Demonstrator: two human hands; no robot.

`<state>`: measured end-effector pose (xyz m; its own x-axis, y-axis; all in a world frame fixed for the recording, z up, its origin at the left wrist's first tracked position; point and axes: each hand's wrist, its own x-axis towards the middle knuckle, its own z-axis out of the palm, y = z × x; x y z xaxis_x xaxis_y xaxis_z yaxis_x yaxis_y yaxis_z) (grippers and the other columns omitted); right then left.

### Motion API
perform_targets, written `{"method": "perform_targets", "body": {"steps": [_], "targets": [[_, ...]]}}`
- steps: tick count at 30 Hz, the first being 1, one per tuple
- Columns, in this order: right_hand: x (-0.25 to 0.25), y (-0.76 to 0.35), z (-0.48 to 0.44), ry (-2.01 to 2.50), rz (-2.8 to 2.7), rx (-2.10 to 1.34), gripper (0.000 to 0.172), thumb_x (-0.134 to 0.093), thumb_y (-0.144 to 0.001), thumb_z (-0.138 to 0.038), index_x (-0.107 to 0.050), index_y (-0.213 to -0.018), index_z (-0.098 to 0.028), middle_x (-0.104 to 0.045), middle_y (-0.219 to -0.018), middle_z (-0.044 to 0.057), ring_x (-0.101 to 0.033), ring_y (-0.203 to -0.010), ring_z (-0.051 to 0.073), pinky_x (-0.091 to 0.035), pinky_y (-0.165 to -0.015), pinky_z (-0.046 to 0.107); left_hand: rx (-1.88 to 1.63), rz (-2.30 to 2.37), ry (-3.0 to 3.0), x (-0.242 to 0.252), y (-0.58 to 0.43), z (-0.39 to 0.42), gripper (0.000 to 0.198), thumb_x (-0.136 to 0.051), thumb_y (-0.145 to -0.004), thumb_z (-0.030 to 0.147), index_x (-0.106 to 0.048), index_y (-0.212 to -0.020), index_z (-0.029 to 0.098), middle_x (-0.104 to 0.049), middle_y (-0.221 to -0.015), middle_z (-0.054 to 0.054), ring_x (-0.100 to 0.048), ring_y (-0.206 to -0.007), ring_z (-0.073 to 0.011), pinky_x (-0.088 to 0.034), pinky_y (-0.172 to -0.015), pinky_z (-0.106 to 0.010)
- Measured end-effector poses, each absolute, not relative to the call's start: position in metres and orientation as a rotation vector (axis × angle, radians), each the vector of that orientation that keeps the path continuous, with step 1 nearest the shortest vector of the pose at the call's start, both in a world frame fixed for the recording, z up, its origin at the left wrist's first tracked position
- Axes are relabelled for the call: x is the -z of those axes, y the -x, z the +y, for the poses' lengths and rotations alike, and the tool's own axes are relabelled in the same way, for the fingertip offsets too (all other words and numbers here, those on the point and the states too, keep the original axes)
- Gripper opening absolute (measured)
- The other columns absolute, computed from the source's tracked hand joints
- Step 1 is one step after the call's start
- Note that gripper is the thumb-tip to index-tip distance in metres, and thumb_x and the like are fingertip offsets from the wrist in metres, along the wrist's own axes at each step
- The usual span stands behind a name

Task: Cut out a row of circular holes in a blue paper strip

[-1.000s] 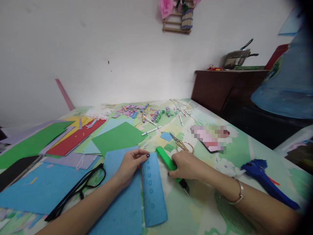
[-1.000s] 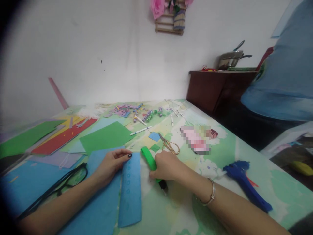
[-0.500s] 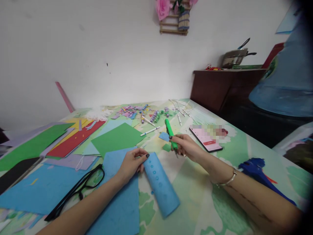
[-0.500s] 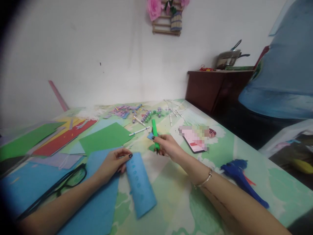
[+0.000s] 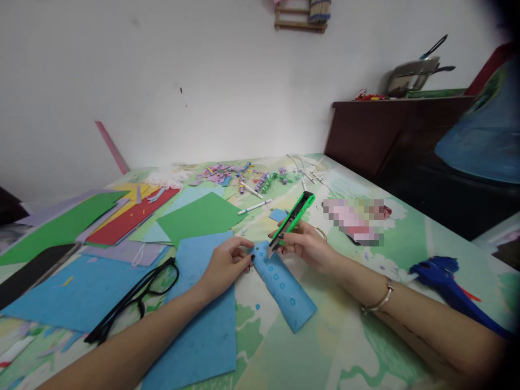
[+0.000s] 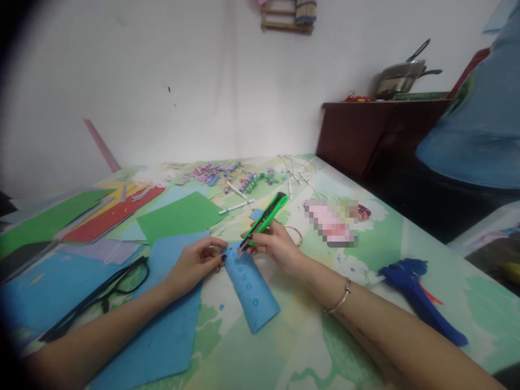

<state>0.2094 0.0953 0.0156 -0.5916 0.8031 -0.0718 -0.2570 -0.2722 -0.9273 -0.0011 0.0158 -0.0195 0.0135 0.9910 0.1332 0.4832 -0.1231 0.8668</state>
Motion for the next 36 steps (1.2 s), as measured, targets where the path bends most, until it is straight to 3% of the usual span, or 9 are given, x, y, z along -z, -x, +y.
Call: {"method": "perform_targets", "body": {"steps": [8, 14, 20, 25, 29, 34, 36], "targets": [[-0.009, -0.205, 0.096, 0.655, -1.175, -1.898, 0.045, -0.081, -0.061, -0.023, -0.065, -0.103, -0.022, -0.074, -0.081, 0.000, -0.070, -0.071, 0.016, -0.055, -0.075, 0.030, -1.140, 1.507, -2.072, 0.016, -0.007, 0.006, 0.024, -0.057, -0.091, 0.036, -0.062, -0.100, 0.015, -0.064, -0.097, -0.004, -0.062, -0.084, -0.0155, -0.054, -0.078, -0.037], [0.002, -0.205, 0.103, 0.659, -1.141, -1.867, 0.038, -0.085, -0.060, -0.028, -0.071, -0.095, -0.020, -0.075, -0.080, 0.001, -0.071, -0.074, 0.016, -0.056, -0.078, 0.030, -1.072, 1.354, -2.198, 0.010, -0.008, -0.002, 0.022, -0.057, -0.091, 0.035, -0.062, -0.099, 0.015, -0.064, -0.098, -0.005, -0.061, -0.090, -0.0173, -0.051, -0.083, -0.039], [0.004, -0.206, 0.105, 0.654, -1.148, -1.904, 0.033, -0.085, -0.062, -0.028, -0.074, -0.092, -0.018, -0.076, -0.085, 0.003, -0.071, -0.076, 0.016, -0.057, -0.079, 0.028, -0.719, 0.984, -2.236, -0.004, -0.002, -0.008, 0.028, -0.084, -0.065, 0.035, -0.071, -0.085, 0.021, -0.065, -0.101, -0.004, -0.059, -0.099, -0.0179, -0.045, -0.091, -0.030], [0.003, -0.207, 0.105, 0.646, -1.141, -1.922, 0.035, -0.085, -0.063, -0.028, -0.073, -0.095, -0.018, -0.076, -0.086, 0.003, -0.071, -0.075, 0.015, -0.057, -0.078, 0.027, -0.627, 0.954, -2.216, -0.009, -0.004, -0.010, 0.009, -0.074, -0.078, 0.027, -0.069, -0.078, 0.019, -0.062, -0.099, -0.005, -0.055, -0.101, -0.0173, -0.041, -0.094, -0.032], [0.003, -0.208, 0.105, 0.640, -1.131, -1.921, 0.038, -0.087, -0.060, -0.029, -0.073, -0.094, -0.019, -0.075, -0.086, 0.003, -0.071, -0.079, 0.016, -0.057, -0.081, 0.028, -0.615, 0.968, -2.169, -0.011, -0.007, -0.013, 0.012, -0.068, -0.082, 0.027, -0.066, -0.074, 0.018, -0.064, -0.095, -0.004, -0.056, -0.099, -0.0177, -0.042, -0.094, -0.037], [0.001, -0.208, 0.105, 0.671, -1.098, -1.916, 0.038, -0.088, -0.055, -0.017, -0.072, -0.090, -0.018, -0.074, -0.079, 0.001, -0.070, -0.077, 0.014, -0.057, -0.078, 0.026, -0.767, 1.159, -1.966, -0.001, -0.004, -0.011, 0.024, -0.056, -0.092, 0.036, -0.061, -0.087, 0.014, -0.063, -0.081, 0.000, -0.060, -0.073, -0.0126, -0.052, -0.068, -0.031], [0.001, -0.208, 0.105, 0.686, -1.077, -1.909, 0.033, -0.088, -0.056, -0.017, -0.073, -0.085, -0.017, -0.074, -0.078, 0.001, -0.070, -0.074, 0.013, -0.057, -0.074, 0.024, -0.856, 1.236, -1.886, 0.005, 0.000, -0.007, 0.025, -0.055, -0.093, 0.037, -0.061, -0.092, 0.013, -0.063, -0.083, -0.001, -0.061, -0.072, -0.0121, -0.053, -0.066, -0.030]]}}
